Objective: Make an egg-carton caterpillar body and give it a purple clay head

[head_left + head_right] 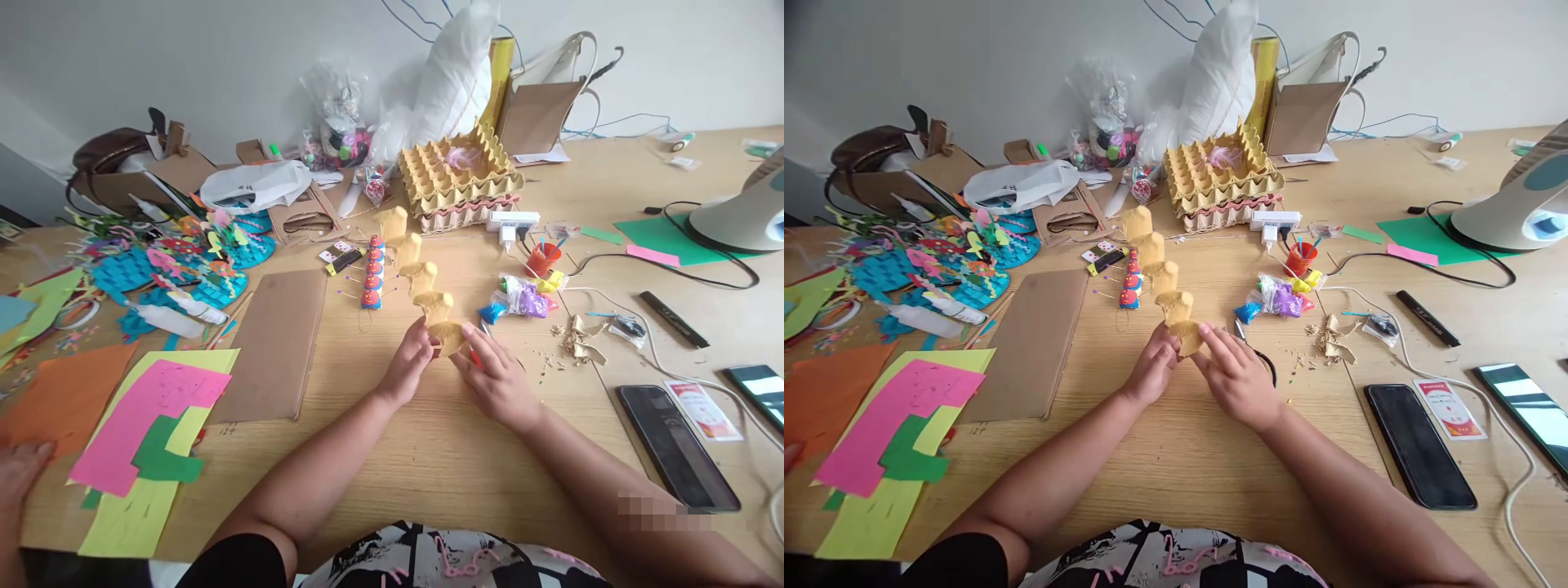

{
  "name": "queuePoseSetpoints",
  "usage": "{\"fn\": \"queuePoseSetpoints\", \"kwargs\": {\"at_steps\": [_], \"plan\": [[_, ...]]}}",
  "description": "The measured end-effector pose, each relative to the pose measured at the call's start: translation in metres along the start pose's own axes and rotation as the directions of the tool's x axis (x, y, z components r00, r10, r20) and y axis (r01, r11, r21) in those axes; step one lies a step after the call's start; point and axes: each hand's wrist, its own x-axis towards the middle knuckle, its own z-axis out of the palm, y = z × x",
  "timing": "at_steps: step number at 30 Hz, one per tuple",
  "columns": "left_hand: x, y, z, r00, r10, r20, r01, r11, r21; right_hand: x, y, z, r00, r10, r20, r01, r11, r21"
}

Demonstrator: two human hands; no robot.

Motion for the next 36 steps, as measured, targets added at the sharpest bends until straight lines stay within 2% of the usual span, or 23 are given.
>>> {"fn": "queuePoseSetpoints", "kwargs": {"at_steps": [4,7,9,11,13,16,18,21,25,31,36], "plan": [[0.002,0.005,0.002,0.998,-0.058,-0.016,0.057,0.996,-0.068,0.004,-0.002,0.002,0.996,-0.075,0.042,0.077,0.996,-0.038],[0.002,0.007,0.002,0.989,-0.131,-0.064,0.124,0.987,-0.102,0.005,-0.004,0.001,0.995,-0.080,0.063,0.083,0.996,-0.037],[0.002,0.007,0.001,0.987,-0.150,-0.062,0.142,0.982,-0.125,0.004,-0.005,0.000,0.996,-0.059,0.062,0.058,0.998,0.022],[0.002,0.006,-0.001,0.990,-0.136,-0.046,0.131,0.985,-0.111,0.003,-0.006,0.000,0.998,0.035,0.047,-0.041,0.991,0.131],[0.002,0.004,-0.004,0.992,-0.121,-0.030,0.119,0.991,-0.065,0.001,-0.005,0.001,0.980,0.193,0.045,-0.198,0.948,0.251],[0.003,0.002,-0.008,0.991,-0.131,0.016,0.131,0.991,-0.014,-0.001,-0.001,0.006,0.916,0.393,0.084,-0.393,0.832,0.391],[0.002,0.002,-0.010,0.988,-0.145,0.061,0.145,0.989,0.006,-0.002,0.002,0.011,0.880,0.453,0.142,-0.464,0.758,0.458],[0.002,0.002,-0.012,0.983,-0.136,0.124,0.129,0.990,0.062,-0.001,0.006,0.015,0.876,0.427,0.225,-0.479,0.712,0.514],[0.002,0.001,-0.014,0.973,-0.160,0.166,0.145,0.985,0.094,0.000,0.008,0.016,0.903,0.351,0.246,-0.429,0.744,0.512],[0.001,0.003,-0.011,0.989,-0.136,0.061,0.124,0.979,0.163,0.003,0.006,0.015,0.877,0.360,0.320,-0.480,0.702,0.526],[-0.003,0.008,-0.004,0.983,-0.169,0.074,0.158,0.978,0.137,0.004,0.004,0.016,0.867,0.396,0.303,-0.496,0.741,0.452]]}}
